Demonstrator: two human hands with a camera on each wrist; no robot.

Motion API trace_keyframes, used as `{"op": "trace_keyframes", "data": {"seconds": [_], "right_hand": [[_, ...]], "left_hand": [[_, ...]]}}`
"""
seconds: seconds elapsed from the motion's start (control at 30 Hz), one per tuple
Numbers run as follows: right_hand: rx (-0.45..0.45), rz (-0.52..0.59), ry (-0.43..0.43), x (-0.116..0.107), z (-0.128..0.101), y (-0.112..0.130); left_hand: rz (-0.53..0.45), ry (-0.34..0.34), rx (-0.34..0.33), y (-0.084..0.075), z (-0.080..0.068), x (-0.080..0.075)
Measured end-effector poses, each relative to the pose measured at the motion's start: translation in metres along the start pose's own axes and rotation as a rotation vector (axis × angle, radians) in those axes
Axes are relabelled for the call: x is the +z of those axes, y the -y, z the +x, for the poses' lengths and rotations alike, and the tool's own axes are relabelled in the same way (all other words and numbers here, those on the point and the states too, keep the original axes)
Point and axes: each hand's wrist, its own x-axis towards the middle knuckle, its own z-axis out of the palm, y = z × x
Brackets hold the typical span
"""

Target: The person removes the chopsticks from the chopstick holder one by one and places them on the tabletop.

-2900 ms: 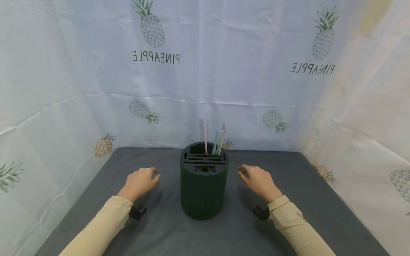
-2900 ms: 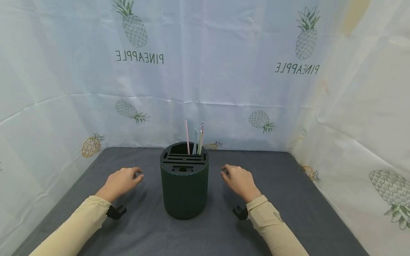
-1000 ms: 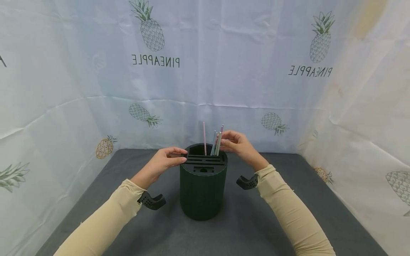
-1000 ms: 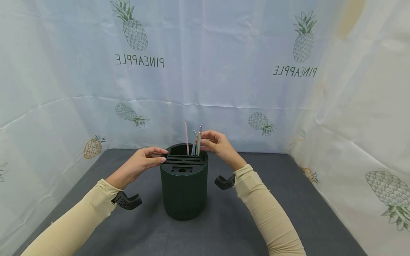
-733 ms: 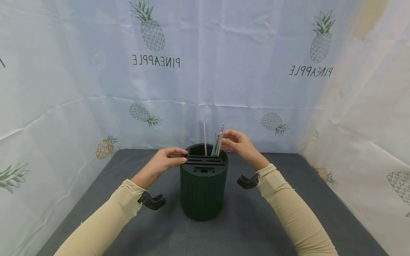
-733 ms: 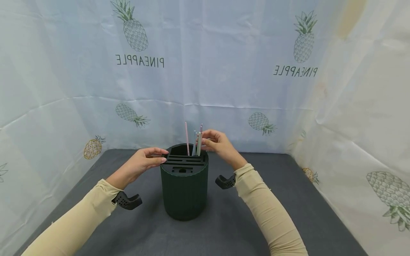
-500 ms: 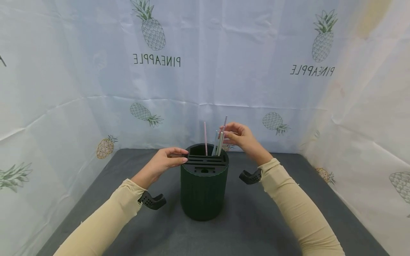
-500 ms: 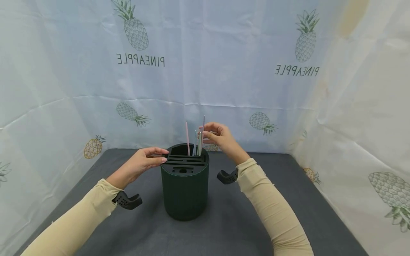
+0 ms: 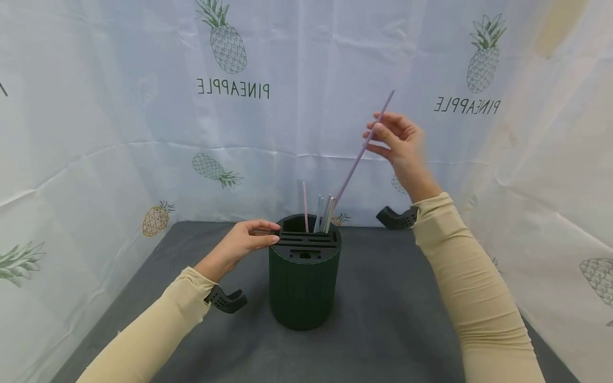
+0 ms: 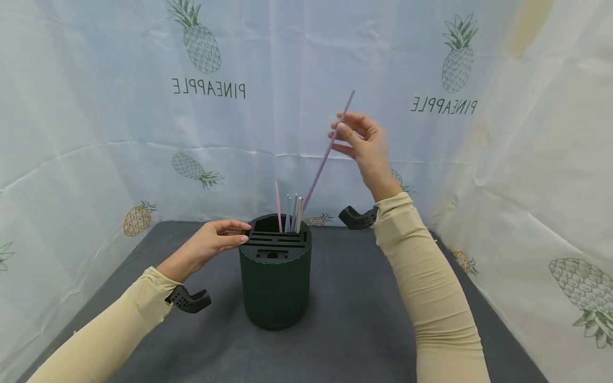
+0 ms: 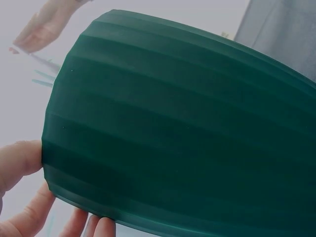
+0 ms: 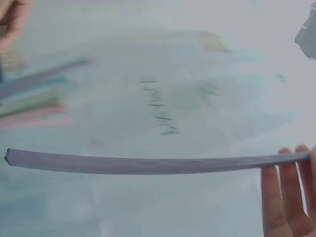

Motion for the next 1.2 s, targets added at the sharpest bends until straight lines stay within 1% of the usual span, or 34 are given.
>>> {"op": "trace_keyframes", "data": {"seconds": [0.03,0.1,0.17,0.23,0.33,0.43,0.5,0.6,0.67,0.7,0.77,0.83,0.97,1.2], "right_hand": [[-0.020,0.025,-0.038,-0.003,0.001,0.005],[-0.037,0.035,-0.105,-0.012,0.001,0.013],[-0.018,0.018,-0.158,-0.024,-0.004,0.015],[0.022,-0.016,-0.185,-0.038,-0.013,0.010],[0.126,-0.058,-0.177,-0.062,-0.035,-0.012],[0.268,-0.126,-0.145,-0.085,-0.062,-0.046],[0.379,-0.215,-0.119,-0.097,-0.080,-0.070],[0.540,-0.354,-0.082,-0.108,-0.106,-0.105],[0.624,-0.441,-0.053,-0.111,-0.122,-0.125],[0.658,-0.465,-0.046,-0.112,-0.128,-0.134],[0.704,-0.507,-0.029,-0.113,-0.139,-0.150],[0.735,-0.526,-0.014,-0.112,-0.145,-0.164],[0.784,-0.537,-0.016,-0.108,-0.153,-0.184],[0.870,-0.584,-0.024,-0.104,-0.158,-0.210]], "left_hand": [[-0.002,0.000,-0.001,0.000,0.000,0.000],[-0.004,0.003,-0.001,0.000,0.001,-0.001],[-0.005,0.003,0.000,0.000,0.002,-0.001],[-0.008,0.001,-0.002,0.000,0.001,-0.001],[-0.007,0.000,0.001,-0.001,0.001,-0.001],[-0.006,0.005,0.010,0.000,0.001,-0.001],[-0.005,0.005,0.017,0.000,0.001,-0.001],[-0.006,0.002,0.020,0.001,0.000,-0.001],[-0.009,0.000,0.019,0.001,-0.001,-0.001],[-0.008,0.000,0.020,0.001,-0.001,-0.001],[-0.007,-0.002,0.019,0.001,-0.001,0.000],[-0.005,-0.006,0.019,0.001,-0.002,0.000],[-0.004,-0.010,0.018,0.001,-0.002,0.002],[-0.007,-0.012,0.015,0.000,-0.004,0.004]]}}
